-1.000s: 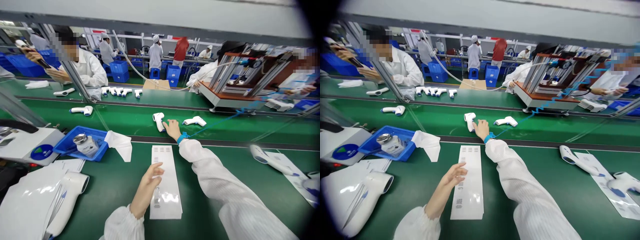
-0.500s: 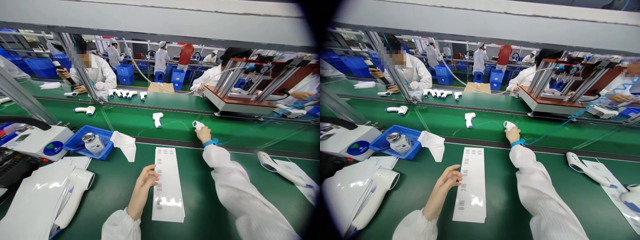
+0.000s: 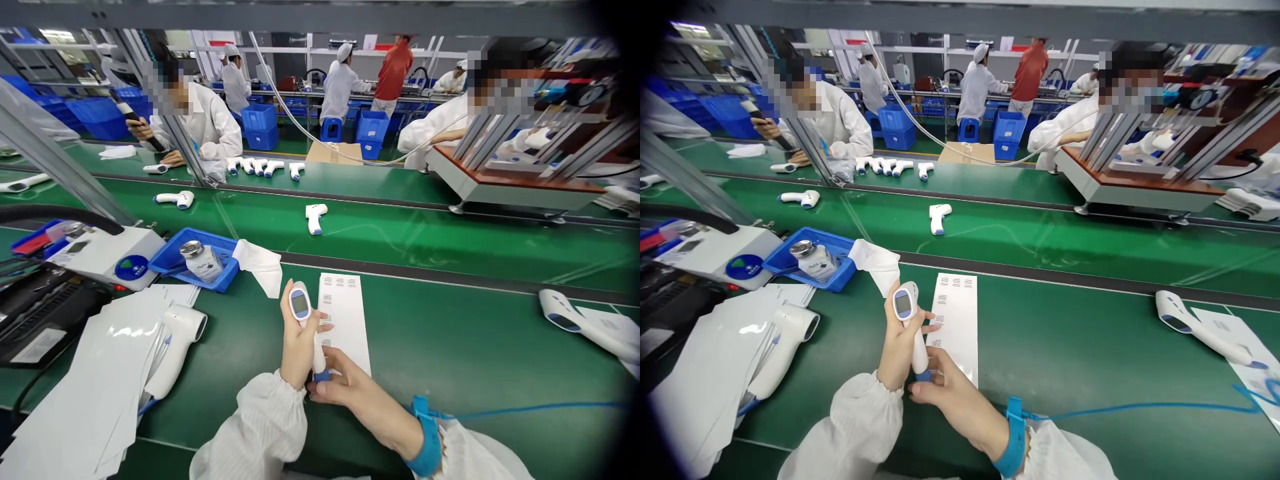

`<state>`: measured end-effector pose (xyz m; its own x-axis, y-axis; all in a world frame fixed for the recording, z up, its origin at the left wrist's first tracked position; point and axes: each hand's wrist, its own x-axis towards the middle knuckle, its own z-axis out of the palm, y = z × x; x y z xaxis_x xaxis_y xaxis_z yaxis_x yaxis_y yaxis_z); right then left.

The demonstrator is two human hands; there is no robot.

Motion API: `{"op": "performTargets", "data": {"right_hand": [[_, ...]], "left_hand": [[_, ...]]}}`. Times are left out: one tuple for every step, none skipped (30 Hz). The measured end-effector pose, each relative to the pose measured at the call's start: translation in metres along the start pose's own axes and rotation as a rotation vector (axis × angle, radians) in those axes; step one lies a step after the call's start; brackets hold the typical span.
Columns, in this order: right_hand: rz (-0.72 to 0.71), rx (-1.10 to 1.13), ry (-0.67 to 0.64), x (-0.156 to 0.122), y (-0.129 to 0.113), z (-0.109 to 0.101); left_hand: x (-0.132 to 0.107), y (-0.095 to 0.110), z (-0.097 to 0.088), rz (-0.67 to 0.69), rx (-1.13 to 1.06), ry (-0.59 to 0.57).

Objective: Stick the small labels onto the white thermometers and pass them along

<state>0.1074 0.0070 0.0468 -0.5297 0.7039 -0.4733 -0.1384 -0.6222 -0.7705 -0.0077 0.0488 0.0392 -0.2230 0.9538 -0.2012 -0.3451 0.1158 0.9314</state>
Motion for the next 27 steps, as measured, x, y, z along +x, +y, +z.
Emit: {"op": "performTargets", "data": {"right_hand": [[0.012, 0.014, -0.022, -0.003, 0.002, 0.0], [0.017, 0.017, -0.043, -0.005, 0.005, 0.0], [0.014, 0.005, -0.059, -0.008, 0.008, -0.001], [0.01, -0.027, -0.072, -0.01, 0.01, -0.003], [0.01, -0.077, -0.081, -0.012, 0.012, -0.004], [0.013, -0.143, -0.086, -0.014, 0.014, -0.007], [0.015, -0.229, -0.091, -0.015, 0.014, -0.01], [0.009, -0.337, -0.091, -0.015, 0.013, -0.014], [-0.009, -0.462, -0.079, -0.014, 0.01, -0.019], [-0.044, -0.595, -0.046, -0.011, 0.007, -0.024], [-0.1, -0.726, 0.013, -0.006, 0.002, -0.031], [-0.175, -0.845, 0.097, 0.001, -0.003, -0.037], [-0.261, -0.941, 0.198, 0.01, -0.008, -0.044], [-0.346, -1.009, 0.3, 0.02, -0.012, -0.051], [-0.422, -1.056, 0.389, 0.03, -0.015, -0.057], [-0.481, -1.087, 0.454, 0.04, -0.018, -0.062], [-0.517, -1.107, 0.491, 0.049, -0.019, -0.067], [-0.533, -1.118, 0.506, 0.057, -0.018, -0.07], [-0.538, -1.12, 0.509, 0.064, -0.017, -0.072], [-0.538, -1.118, 0.507, 0.069, -0.016, -0.074], [-0.537, -1.111, 0.505, 0.073, -0.014, -0.075], [-0.538, -1.102, 0.507, 0.076, -0.012, -0.075], [-0.54, -1.09, 0.514, 0.078, -0.01, -0.075], [-0.543, -1.079, 0.523, 0.079, -0.008, -0.075], [-0.544, -1.068, 0.532, 0.08, -0.007, -0.075], [-0.543, -1.058, 0.545, 0.081, -0.007, -0.075], [-0.54, -1.05, 0.558, 0.082, -0.007, -0.074]], "left_hand": [[0.0, 0.001, -0.002, 0.006, 0.027, -0.024], [-0.001, 0.001, -0.004, 0.003, 0.052, -0.045], [-0.001, 0.0, -0.005, -0.007, 0.071, -0.065], [-0.001, -0.002, -0.006, -0.024, 0.081, -0.086], [-0.001, -0.005, -0.007, -0.044, 0.081, -0.107], [-0.001, -0.008, -0.007, -0.063, 0.076, -0.127], [0.0, -0.013, -0.008, -0.079, 0.068, -0.142], [0.0, -0.017, -0.009, -0.089, 0.058, -0.153], [0.001, -0.021, -0.01, -0.092, 0.052, -0.158], [0.002, -0.025, -0.011, -0.088, 0.055, -0.159], [0.002, -0.028, -0.012, -0.079, 0.064, -0.155], [0.003, -0.03, -0.014, -0.068, 0.073, -0.153], [0.003, -0.031, -0.015, -0.056, 0.076, -0.151], [0.004, -0.032, -0.016, -0.047, 0.073, -0.152], [0.004, -0.032, -0.017, -0.042, 0.062, -0.155], [0.006, -0.033, -0.018, -0.04, 0.046, -0.161], [0.007, -0.033, -0.018, -0.038, 0.03, -0.165], [0.009, -0.033, -0.018, -0.036, 0.02, -0.167], [0.011, -0.033, -0.018, -0.034, 0.017, -0.166], [0.013, -0.034, -0.018, -0.032, 0.016, -0.166], [0.015, -0.034, -0.018, -0.03, 0.017, -0.166], [0.017, -0.035, -0.017, -0.028, 0.018, -0.167], [0.018, -0.035, -0.017, -0.026, 0.018, -0.17], [0.019, -0.036, -0.017, -0.024, 0.019, -0.172], [0.02, -0.037, -0.016, -0.022, 0.021, -0.174], [0.02, -0.037, -0.016, -0.02, 0.023, -0.174], [0.02, -0.037, -0.016, -0.021, 0.026, -0.174]]}}
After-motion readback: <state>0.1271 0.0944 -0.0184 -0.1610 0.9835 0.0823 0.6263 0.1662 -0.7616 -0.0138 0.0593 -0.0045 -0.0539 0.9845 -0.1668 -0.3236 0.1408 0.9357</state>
